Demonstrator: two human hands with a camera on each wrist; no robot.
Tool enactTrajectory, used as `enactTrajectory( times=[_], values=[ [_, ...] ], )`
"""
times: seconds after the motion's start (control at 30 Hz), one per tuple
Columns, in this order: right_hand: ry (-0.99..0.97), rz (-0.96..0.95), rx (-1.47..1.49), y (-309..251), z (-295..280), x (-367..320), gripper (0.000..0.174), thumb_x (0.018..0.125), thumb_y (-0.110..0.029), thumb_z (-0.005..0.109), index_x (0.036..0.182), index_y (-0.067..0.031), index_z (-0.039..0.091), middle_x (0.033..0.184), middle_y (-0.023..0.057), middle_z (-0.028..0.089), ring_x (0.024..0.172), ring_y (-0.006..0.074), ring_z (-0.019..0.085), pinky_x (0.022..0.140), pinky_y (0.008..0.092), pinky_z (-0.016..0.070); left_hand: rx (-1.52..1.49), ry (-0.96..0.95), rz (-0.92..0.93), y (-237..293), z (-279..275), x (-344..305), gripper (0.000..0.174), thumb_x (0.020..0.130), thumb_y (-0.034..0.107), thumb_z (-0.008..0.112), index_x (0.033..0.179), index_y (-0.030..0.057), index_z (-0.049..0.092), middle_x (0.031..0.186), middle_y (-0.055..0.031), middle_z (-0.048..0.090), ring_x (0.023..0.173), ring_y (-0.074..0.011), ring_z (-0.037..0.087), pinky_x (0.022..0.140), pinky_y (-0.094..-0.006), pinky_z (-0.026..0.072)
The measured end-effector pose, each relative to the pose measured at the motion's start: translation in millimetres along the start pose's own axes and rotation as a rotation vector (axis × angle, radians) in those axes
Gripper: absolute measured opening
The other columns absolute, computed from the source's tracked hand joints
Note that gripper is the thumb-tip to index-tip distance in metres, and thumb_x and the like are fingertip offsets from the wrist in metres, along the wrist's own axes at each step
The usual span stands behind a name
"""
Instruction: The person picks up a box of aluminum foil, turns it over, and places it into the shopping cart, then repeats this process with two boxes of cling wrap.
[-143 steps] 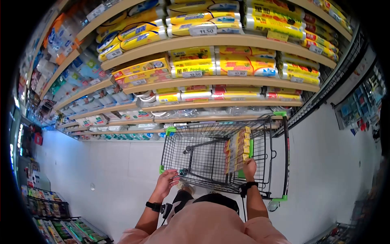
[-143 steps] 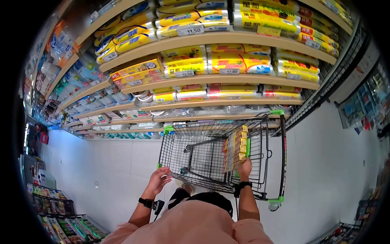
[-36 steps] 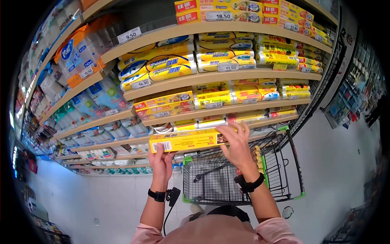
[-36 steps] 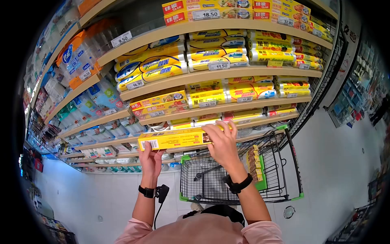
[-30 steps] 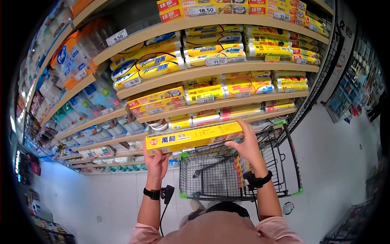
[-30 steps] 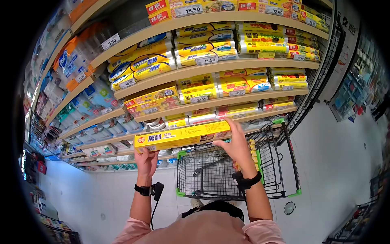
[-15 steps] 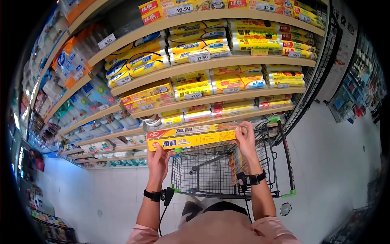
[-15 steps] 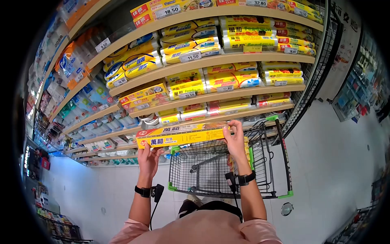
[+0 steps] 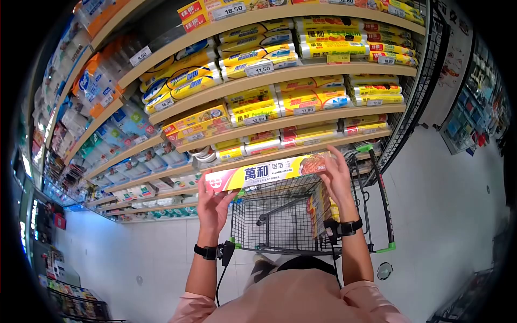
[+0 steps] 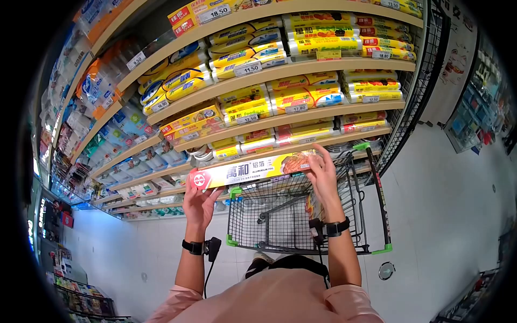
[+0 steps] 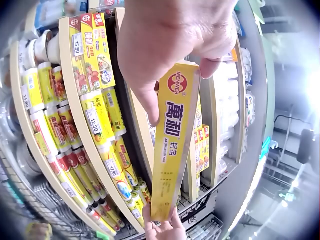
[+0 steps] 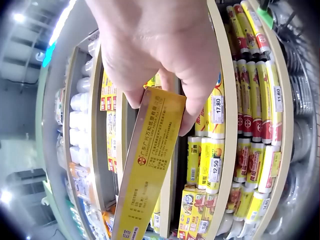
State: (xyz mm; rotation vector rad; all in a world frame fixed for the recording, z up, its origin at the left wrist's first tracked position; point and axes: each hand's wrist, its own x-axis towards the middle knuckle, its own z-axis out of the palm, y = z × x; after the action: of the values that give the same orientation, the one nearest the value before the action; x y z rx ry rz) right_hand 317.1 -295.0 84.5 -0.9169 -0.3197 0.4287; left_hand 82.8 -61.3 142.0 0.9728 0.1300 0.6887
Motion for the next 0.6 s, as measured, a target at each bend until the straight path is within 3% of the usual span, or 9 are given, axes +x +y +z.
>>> enactTrajectory(
  times=[0.07, 0.2, 0.3, 0.4, 0.5, 0.6],
  values=[
    [0.002, 0.068, -0.002, -4.3, -0.1, 0.8, 0.038, 0.102, -0.021, 0.053, 0.135, -0.0041, 0.047, 0.107, 0.0044, 0.059, 0.095, 0.0108, 0.062, 0.070, 0.0221, 0.0537, 0.004, -0.025, 0.038, -1.1, 2.0, -3.5, 0.067, 0.087, 0.020, 0.059, 0.146, 0.0091, 0.029, 0.138, -0.0185, 0.046, 0.124, -0.0365, 0.053, 0.102, -0.0506, 0.0485],
    [-0.100, 0.200, -0.187, -8.4, -14.4, 1.8, 0.044, 0.101, -0.024, 0.054, 0.137, -0.0011, 0.045, 0.109, 0.0094, 0.060, 0.080, 0.0131, 0.066, 0.061, 0.0229, 0.0550, 0.003, -0.074, 0.099, 0.9, 10.7, -5.6, 0.074, 0.079, 0.013, 0.061, 0.146, 0.0074, 0.029, 0.140, -0.0194, 0.042, 0.128, -0.0342, 0.049, 0.106, -0.0511, 0.0430],
    [-0.163, 0.192, -0.147, -8.5, -21.6, -0.3, 0.042, 0.102, -0.024, 0.053, 0.136, -0.0003, 0.045, 0.112, 0.0113, 0.060, 0.085, 0.0147, 0.066, 0.063, 0.0247, 0.0559, -0.021, -0.056, 0.122, -0.2, 15.2, -5.0, 0.075, 0.079, 0.010, 0.060, 0.147, 0.0094, 0.029, 0.141, -0.0186, 0.042, 0.129, -0.0341, 0.048, 0.108, -0.0520, 0.0413],
    [-0.130, 0.110, 0.114, -19.9, -10.4, -7.9, 0.040, 0.102, -0.019, 0.051, 0.137, -0.0010, 0.045, 0.113, 0.0116, 0.060, 0.089, 0.0165, 0.066, 0.068, 0.0278, 0.0568, 0.016, -0.050, 0.081, -7.4, -0.7, 1.9, 0.075, 0.079, 0.006, 0.055, 0.149, 0.0108, 0.029, 0.142, -0.0179, 0.041, 0.130, -0.0347, 0.047, 0.108, -0.0531, 0.0412],
    [-0.051, 0.041, 0.028, -25.6, -10.1, -9.9, 0.040, 0.102, -0.016, 0.050, 0.139, -0.0022, 0.044, 0.115, 0.0120, 0.060, 0.095, 0.0172, 0.065, 0.074, 0.0297, 0.0566, 0.068, 0.046, -0.018, -5.5, 16.6, -2.1, 0.076, 0.080, 0.004, 0.052, 0.151, 0.0114, 0.026, 0.141, -0.0199, 0.045, 0.128, -0.0354, 0.050, 0.105, -0.0497, 0.0465],
    [-0.041, -0.015, 0.000, -23.2, -18.4, -7.8, 0.039, 0.102, -0.012, 0.049, 0.140, -0.0038, 0.043, 0.119, 0.0132, 0.061, 0.100, 0.0189, 0.065, 0.079, 0.0322, 0.0568, 0.068, 0.004, -0.057, -7.2, 21.4, -3.9, 0.079, 0.080, 0.001, 0.050, 0.153, 0.0135, 0.023, 0.140, -0.0200, 0.046, 0.126, -0.0344, 0.052, 0.106, -0.0488, 0.0461]
  ],
)
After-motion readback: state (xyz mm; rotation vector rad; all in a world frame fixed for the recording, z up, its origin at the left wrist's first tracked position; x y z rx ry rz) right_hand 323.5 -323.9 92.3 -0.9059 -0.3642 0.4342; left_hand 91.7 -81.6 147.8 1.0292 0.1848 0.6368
